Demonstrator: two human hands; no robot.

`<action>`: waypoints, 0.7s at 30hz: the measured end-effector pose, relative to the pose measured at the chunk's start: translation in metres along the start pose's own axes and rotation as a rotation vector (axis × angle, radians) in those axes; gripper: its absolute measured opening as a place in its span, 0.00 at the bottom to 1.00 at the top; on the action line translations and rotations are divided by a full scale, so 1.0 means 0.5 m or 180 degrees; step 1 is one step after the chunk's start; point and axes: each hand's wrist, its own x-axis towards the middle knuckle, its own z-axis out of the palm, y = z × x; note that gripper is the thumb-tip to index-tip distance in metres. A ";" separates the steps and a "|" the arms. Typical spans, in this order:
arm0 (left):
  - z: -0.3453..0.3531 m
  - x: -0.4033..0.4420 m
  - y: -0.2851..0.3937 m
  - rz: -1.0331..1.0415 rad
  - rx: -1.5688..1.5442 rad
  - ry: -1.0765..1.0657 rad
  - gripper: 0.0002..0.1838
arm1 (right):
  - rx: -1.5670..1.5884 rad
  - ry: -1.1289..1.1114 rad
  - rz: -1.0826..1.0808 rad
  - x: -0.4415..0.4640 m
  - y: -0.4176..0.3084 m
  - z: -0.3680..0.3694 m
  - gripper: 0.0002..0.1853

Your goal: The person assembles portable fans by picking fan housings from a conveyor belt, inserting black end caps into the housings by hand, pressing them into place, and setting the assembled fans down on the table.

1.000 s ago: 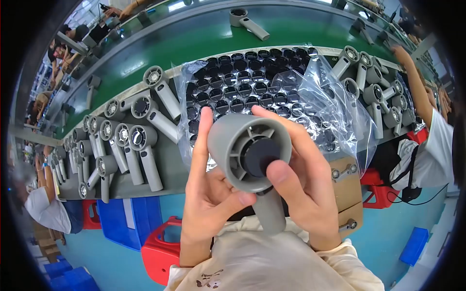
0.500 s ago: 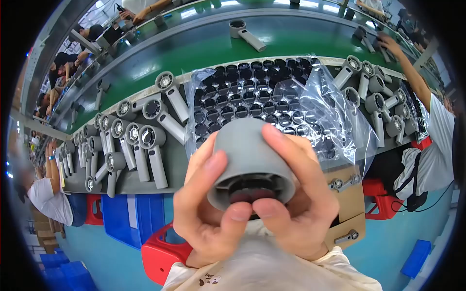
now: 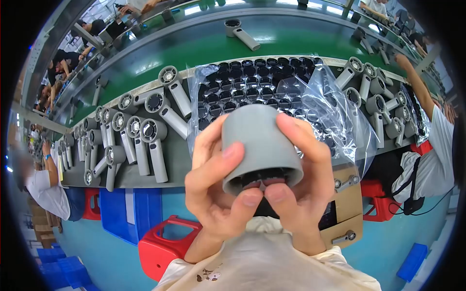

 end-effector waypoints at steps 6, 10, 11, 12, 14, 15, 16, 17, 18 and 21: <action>0.037 0.012 -0.006 0.0184 -0.0857 0.0346 0.21 | 0.0156 -0.0054 -0.0650 -0.009 0.029 0.018 0.37; 0.048 0.012 0.009 0.0044 -0.0861 0.0563 0.19 | 0.0158 0.0025 -0.0644 -0.013 0.029 0.029 0.34; 0.046 0.011 0.007 0.0064 -0.0806 0.0564 0.19 | 0.0165 0.0051 -0.0647 -0.015 0.031 0.032 0.34; 0.043 0.010 0.006 0.0086 -0.0753 0.0550 0.18 | 0.0175 0.0067 -0.0658 -0.015 0.032 0.036 0.33; 0.032 0.007 -0.001 0.0141 -0.0609 0.0499 0.18 | 0.0196 0.0099 -0.0656 -0.015 0.034 0.041 0.32; 0.028 0.004 -0.005 0.0165 -0.0553 0.0483 0.18 | 0.0211 0.0117 -0.0655 -0.015 0.035 0.045 0.32; 0.024 0.003 -0.008 0.0187 -0.0493 0.0463 0.17 | 0.0224 0.0132 -0.0650 -0.015 0.037 0.048 0.31; 0.018 0.004 -0.008 0.0194 -0.0441 0.0429 0.17 | 0.0244 0.0167 -0.0651 -0.017 0.039 0.053 0.31; 0.017 0.003 -0.012 0.0234 -0.0391 0.0417 0.17 | 0.0240 0.0193 -0.0645 -0.016 0.040 0.057 0.30; 0.015 0.005 -0.021 0.0308 -0.0093 0.0514 0.16 | 0.0191 0.0233 -0.0432 -0.012 0.042 0.059 0.29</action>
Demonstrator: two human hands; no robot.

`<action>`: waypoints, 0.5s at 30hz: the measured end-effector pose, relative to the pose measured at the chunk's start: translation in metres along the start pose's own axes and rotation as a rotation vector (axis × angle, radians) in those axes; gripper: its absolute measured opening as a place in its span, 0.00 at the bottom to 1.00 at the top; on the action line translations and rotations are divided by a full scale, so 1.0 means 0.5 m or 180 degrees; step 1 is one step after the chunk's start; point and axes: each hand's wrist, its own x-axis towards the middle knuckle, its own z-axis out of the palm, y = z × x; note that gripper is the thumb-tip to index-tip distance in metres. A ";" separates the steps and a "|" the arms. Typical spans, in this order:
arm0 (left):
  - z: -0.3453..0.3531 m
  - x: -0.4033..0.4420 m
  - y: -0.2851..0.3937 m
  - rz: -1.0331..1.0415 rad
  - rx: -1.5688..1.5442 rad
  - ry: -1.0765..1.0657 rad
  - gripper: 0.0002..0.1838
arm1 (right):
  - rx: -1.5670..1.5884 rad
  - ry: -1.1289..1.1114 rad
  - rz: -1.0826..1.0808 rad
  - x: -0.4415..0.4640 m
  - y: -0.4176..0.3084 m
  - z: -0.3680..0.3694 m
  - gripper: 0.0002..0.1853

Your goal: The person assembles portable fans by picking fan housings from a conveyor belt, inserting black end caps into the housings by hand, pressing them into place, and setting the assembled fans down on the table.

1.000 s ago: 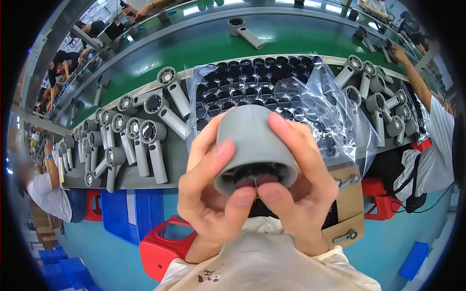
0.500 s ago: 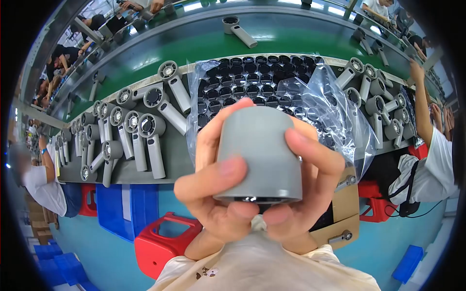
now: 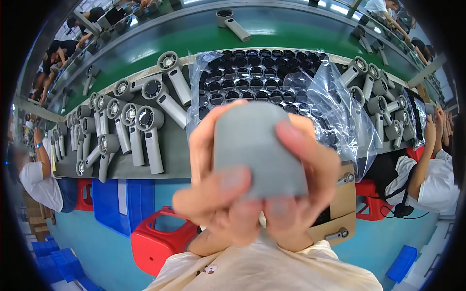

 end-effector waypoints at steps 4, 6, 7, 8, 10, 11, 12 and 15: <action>-0.004 0.002 -0.018 0.0111 0.0313 0.0114 0.15 | -0.0012 0.0082 0.0206 0.008 0.005 0.004 0.27; -0.005 0.003 -0.012 0.0003 0.0149 0.0101 0.17 | 0.0036 0.0197 0.0154 0.006 0.005 0.010 0.26; -0.006 0.004 -0.009 -0.0051 0.0067 0.0097 0.18 | 0.0059 0.0254 0.0128 0.004 0.006 0.013 0.26; -0.008 0.004 -0.011 -0.0026 -0.0024 0.0067 0.18 | 0.0047 0.0278 0.0037 0.005 0.008 0.017 0.26; -0.011 -0.001 -0.013 -0.0028 -0.0204 0.0061 0.19 | -0.0073 0.0097 -0.0145 -0.001 0.013 0.013 0.30; -0.012 -0.001 -0.015 -0.0029 -0.0295 0.0085 0.19 | -0.0172 -0.0114 -0.0259 -0.004 0.021 0.003 0.34; -0.012 -0.001 -0.017 -0.0027 -0.0388 0.0106 0.20 | -0.0248 -0.0227 -0.0268 -0.005 0.019 0.001 0.37; -0.013 -0.002 -0.018 -0.0151 -0.0659 0.0179 0.22 | -0.0408 -0.0387 -0.0096 -0.002 -0.002 -0.002 0.40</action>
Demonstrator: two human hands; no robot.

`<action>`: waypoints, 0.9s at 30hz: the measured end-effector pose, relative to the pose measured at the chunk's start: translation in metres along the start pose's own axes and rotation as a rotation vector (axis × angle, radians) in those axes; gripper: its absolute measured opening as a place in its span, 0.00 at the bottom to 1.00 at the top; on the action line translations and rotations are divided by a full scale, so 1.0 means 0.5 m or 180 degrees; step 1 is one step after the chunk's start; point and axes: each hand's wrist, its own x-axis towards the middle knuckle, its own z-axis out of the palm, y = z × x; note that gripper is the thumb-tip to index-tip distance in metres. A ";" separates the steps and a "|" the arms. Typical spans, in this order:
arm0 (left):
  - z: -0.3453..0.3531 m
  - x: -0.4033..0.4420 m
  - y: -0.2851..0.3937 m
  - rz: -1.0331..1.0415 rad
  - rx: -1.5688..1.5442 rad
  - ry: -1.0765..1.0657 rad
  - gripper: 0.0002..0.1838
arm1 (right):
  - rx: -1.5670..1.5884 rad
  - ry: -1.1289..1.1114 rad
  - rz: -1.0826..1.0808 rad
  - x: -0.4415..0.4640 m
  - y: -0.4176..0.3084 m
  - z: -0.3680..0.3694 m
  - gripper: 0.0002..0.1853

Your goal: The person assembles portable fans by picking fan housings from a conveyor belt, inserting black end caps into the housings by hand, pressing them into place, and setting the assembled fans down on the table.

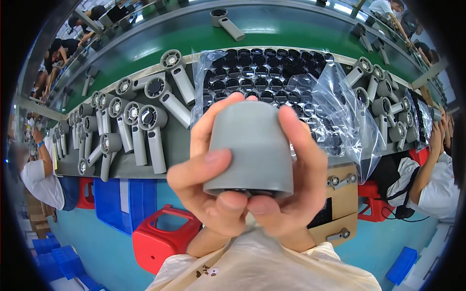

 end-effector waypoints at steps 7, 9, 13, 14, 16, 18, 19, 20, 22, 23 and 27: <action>-0.019 0.019 0.038 -0.0967 -0.0246 -0.0109 0.28 | -0.0218 -0.0434 0.0464 0.011 -0.040 -0.030 0.39; -0.028 0.023 0.046 -0.1107 -0.0295 -0.0171 0.30 | -0.0219 -0.0449 0.0511 0.013 -0.048 -0.029 0.37; -0.042 0.017 0.038 -0.1047 -0.0100 -0.0095 0.26 | 0.0050 -0.0322 0.0886 0.011 -0.035 -0.021 0.35; -0.047 0.018 0.035 -0.0987 -0.0032 -0.0088 0.25 | 0.0353 -0.0232 0.1176 0.005 -0.026 -0.020 0.34; -0.063 0.031 0.035 -0.1123 0.0330 -0.0451 0.22 | 0.0973 0.0042 0.1737 -0.005 -0.008 -0.017 0.34; -0.073 0.052 0.054 -0.1136 0.1125 -0.1103 0.27 | 0.1034 -0.0075 0.1922 0.001 -0.002 -0.031 0.38; -0.063 0.052 0.064 -0.1029 0.1344 -0.1061 0.27 | 0.0792 -0.0442 0.1636 0.004 -0.002 -0.048 0.39; -0.046 0.052 0.071 -0.0913 0.1553 -0.1028 0.28 | 0.0543 -0.0803 0.1331 0.013 0.000 -0.070 0.39; -0.025 0.050 0.093 -0.0597 0.1763 -0.1091 0.27 | 0.0295 -0.0884 0.1012 0.017 -0.004 -0.085 0.40; -0.022 0.045 0.108 -0.0410 0.1776 -0.1172 0.26 | 0.0293 -0.0610 0.0994 0.014 -0.010 -0.084 0.41; -0.085 0.020 0.175 -0.1136 0.0433 -0.2236 0.34 | 0.0922 0.0422 0.1029 0.000 -0.034 -0.066 0.47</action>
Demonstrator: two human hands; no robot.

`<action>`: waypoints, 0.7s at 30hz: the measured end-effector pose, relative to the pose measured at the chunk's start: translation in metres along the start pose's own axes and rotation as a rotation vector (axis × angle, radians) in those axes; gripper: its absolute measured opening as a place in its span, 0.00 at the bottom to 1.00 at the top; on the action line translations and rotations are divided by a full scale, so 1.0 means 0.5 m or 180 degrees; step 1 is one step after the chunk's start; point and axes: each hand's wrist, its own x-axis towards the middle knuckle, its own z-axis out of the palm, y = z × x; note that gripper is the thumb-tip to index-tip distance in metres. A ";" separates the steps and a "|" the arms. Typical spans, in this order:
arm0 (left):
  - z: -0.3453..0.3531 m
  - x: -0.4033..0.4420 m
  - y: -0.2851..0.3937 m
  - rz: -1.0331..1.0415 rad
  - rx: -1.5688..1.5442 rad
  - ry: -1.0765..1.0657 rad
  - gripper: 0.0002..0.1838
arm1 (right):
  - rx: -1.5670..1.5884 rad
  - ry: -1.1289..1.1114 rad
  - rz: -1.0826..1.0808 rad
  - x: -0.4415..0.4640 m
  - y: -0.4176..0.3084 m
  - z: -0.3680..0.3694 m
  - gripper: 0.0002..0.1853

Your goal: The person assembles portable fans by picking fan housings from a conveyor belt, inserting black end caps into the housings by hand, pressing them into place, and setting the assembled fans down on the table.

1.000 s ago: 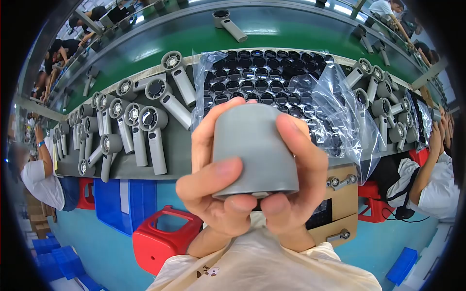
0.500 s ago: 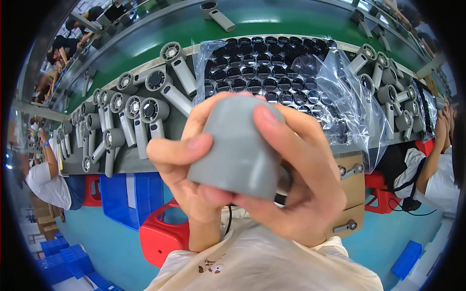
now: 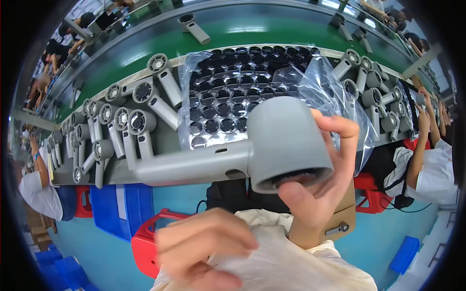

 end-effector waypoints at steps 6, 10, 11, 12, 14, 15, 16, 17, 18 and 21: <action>0.097 0.020 -0.040 -0.0801 0.0606 0.1284 0.39 | -0.0350 -0.0441 -0.0733 -0.006 0.014 0.014 0.48; 0.111 0.042 -0.070 -0.0290 0.0286 0.1974 0.38 | -0.0064 -0.0389 -0.0670 -0.010 0.021 0.051 0.43; 0.111 0.046 -0.075 -0.0204 0.0235 0.2065 0.38 | 0.0121 -0.0349 -0.0680 -0.009 0.024 0.064 0.42; 0.111 0.052 -0.079 -0.0123 0.0183 0.2139 0.38 | 0.0301 -0.0331 -0.0747 -0.003 0.026 0.077 0.41; 0.112 0.061 -0.086 0.0005 0.0101 0.2252 0.38 | 0.0849 -0.0319 -0.0807 0.001 0.032 0.087 0.34; 0.112 0.064 -0.089 0.0051 0.0044 0.2291 0.38 | 0.0930 -0.0313 -0.0833 0.006 0.036 0.085 0.34; 0.110 0.067 -0.091 0.0094 -0.0001 0.2337 0.38 | 0.0952 -0.0291 -0.0822 0.006 0.038 0.089 0.33; 0.109 0.068 -0.093 0.0117 -0.0047 0.2372 0.38 | 0.0948 -0.0275 -0.0820 0.005 0.040 0.091 0.32; 0.105 0.070 -0.096 0.0148 -0.0092 0.2427 0.38 | 0.0924 -0.0248 -0.0828 0.005 0.039 0.095 0.32; 0.096 0.077 -0.101 0.0208 -0.0285 0.2559 0.38 | 0.0855 -0.0179 -0.0797 -0.001 0.046 0.099 0.29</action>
